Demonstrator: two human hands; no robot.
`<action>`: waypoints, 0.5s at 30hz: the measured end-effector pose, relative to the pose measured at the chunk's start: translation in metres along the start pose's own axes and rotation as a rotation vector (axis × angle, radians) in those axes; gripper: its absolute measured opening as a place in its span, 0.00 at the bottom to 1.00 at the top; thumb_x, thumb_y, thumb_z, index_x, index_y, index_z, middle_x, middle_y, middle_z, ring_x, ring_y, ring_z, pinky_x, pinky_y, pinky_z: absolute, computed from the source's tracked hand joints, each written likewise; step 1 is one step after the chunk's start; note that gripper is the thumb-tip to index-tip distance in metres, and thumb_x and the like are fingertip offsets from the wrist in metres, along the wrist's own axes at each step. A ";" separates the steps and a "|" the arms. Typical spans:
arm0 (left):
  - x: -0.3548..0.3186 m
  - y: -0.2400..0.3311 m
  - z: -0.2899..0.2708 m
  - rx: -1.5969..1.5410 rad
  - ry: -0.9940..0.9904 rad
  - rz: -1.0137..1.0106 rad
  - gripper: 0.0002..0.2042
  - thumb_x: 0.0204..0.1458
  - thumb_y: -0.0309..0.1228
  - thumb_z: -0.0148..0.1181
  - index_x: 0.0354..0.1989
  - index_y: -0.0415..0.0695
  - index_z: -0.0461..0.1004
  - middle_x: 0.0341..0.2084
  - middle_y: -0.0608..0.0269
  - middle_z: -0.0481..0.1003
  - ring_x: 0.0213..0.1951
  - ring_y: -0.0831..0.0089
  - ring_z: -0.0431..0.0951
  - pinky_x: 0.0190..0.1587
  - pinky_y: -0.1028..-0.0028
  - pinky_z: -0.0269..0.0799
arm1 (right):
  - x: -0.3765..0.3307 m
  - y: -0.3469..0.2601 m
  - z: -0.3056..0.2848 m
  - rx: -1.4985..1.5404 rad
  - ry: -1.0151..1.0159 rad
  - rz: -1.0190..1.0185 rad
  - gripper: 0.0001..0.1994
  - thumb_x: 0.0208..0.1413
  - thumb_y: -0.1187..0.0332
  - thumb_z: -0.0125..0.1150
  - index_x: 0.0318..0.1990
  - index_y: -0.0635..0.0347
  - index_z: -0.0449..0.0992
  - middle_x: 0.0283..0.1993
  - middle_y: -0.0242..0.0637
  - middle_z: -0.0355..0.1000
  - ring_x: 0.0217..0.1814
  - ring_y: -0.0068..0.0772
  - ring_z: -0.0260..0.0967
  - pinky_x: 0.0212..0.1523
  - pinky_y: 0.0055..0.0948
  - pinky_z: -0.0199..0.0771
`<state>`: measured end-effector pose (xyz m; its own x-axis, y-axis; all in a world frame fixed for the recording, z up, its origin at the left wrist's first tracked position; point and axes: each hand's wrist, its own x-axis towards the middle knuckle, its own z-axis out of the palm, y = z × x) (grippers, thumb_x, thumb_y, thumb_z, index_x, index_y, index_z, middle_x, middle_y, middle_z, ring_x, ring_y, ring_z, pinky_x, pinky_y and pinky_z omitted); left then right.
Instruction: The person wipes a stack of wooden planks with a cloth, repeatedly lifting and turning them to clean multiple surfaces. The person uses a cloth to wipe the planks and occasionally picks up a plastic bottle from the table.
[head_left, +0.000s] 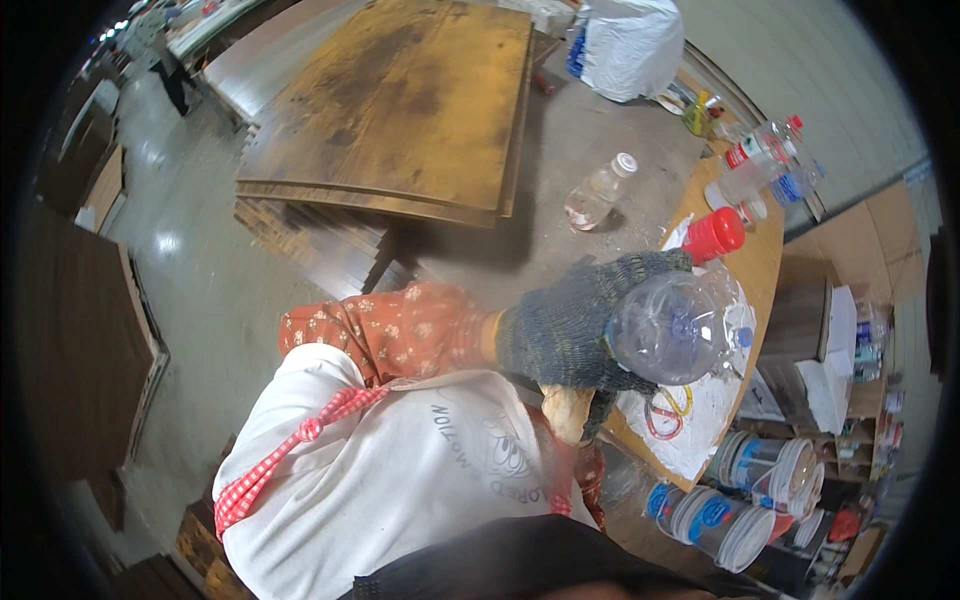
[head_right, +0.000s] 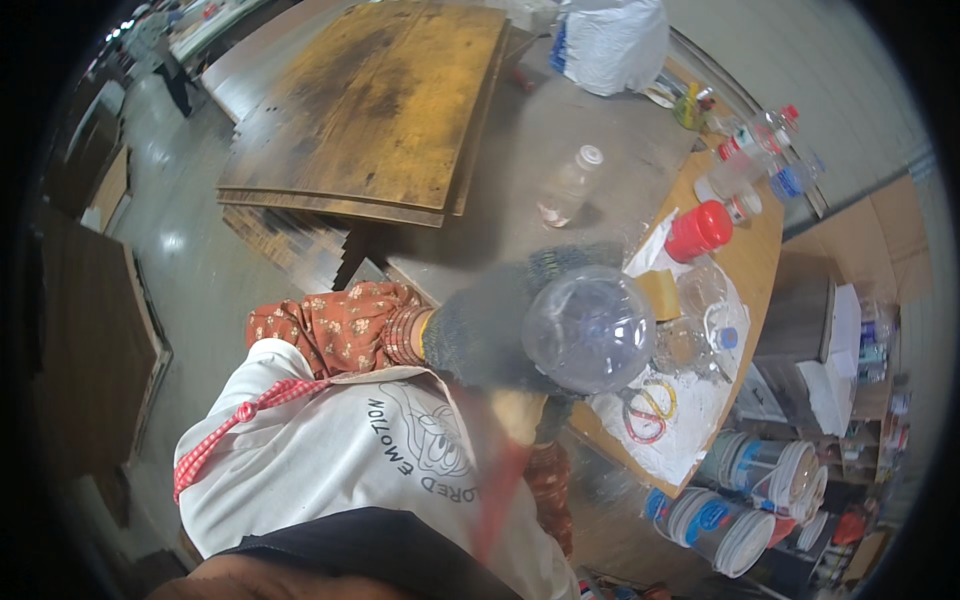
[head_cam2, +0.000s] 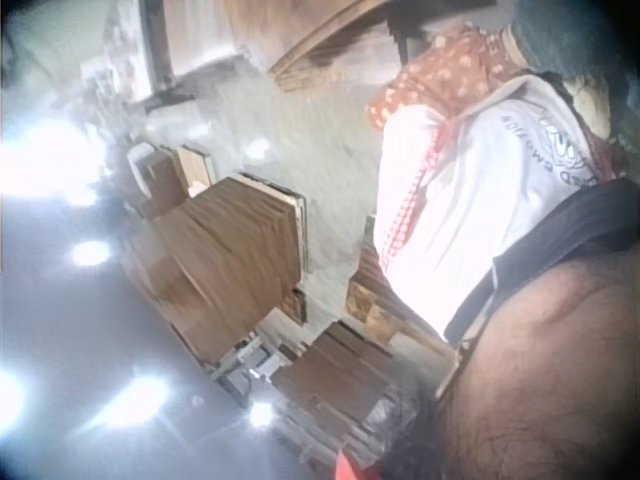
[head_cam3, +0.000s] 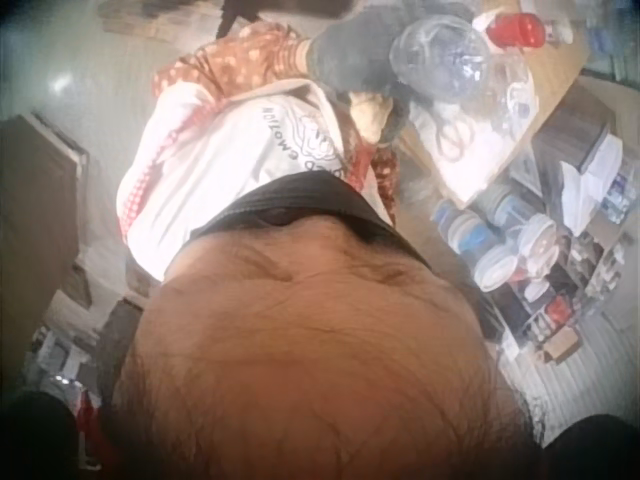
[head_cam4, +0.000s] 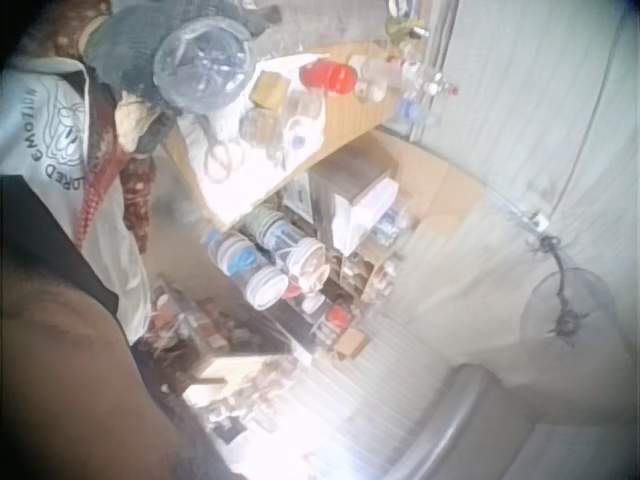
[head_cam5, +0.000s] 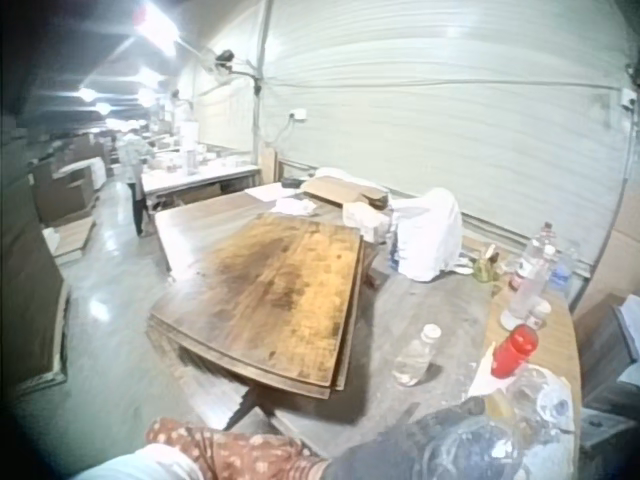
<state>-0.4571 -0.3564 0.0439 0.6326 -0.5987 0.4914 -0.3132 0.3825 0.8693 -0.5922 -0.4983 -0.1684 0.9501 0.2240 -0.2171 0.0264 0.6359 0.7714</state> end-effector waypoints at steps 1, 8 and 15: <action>-0.002 0.001 -0.003 -0.001 0.012 -0.004 0.32 0.40 0.33 0.73 0.56 0.40 0.69 0.51 0.59 0.74 0.48 0.69 0.77 0.56 0.68 0.70 | 0.002 0.000 0.003 0.402 0.070 0.020 0.20 0.63 0.60 0.48 0.59 0.56 0.66 0.60 0.37 0.66 0.59 0.35 0.64 0.59 0.41 0.64; -0.006 0.008 -0.020 0.022 0.050 -0.024 0.35 0.39 0.36 0.74 0.58 0.42 0.69 0.54 0.52 0.71 0.52 0.61 0.74 0.57 0.65 0.69 | 0.013 -0.031 -0.008 -0.090 0.060 0.130 0.20 0.65 0.57 0.45 0.59 0.56 0.65 0.57 0.37 0.66 0.58 0.33 0.63 0.60 0.39 0.63; -0.031 -0.022 -0.053 0.397 -0.118 -0.151 0.36 0.40 0.39 0.74 0.61 0.45 0.68 0.59 0.43 0.66 0.58 0.50 0.70 0.57 0.62 0.70 | -0.004 -0.009 0.109 -1.248 -0.455 -0.125 0.18 0.61 0.61 0.51 0.55 0.60 0.69 0.47 0.42 0.72 0.48 0.34 0.69 0.54 0.37 0.68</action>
<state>-0.4319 -0.3092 0.0069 0.6147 -0.7119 0.3397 -0.4858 -0.0024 0.8740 -0.5623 -0.5857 -0.1096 0.9871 0.0058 0.1601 0.0517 0.9342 -0.3530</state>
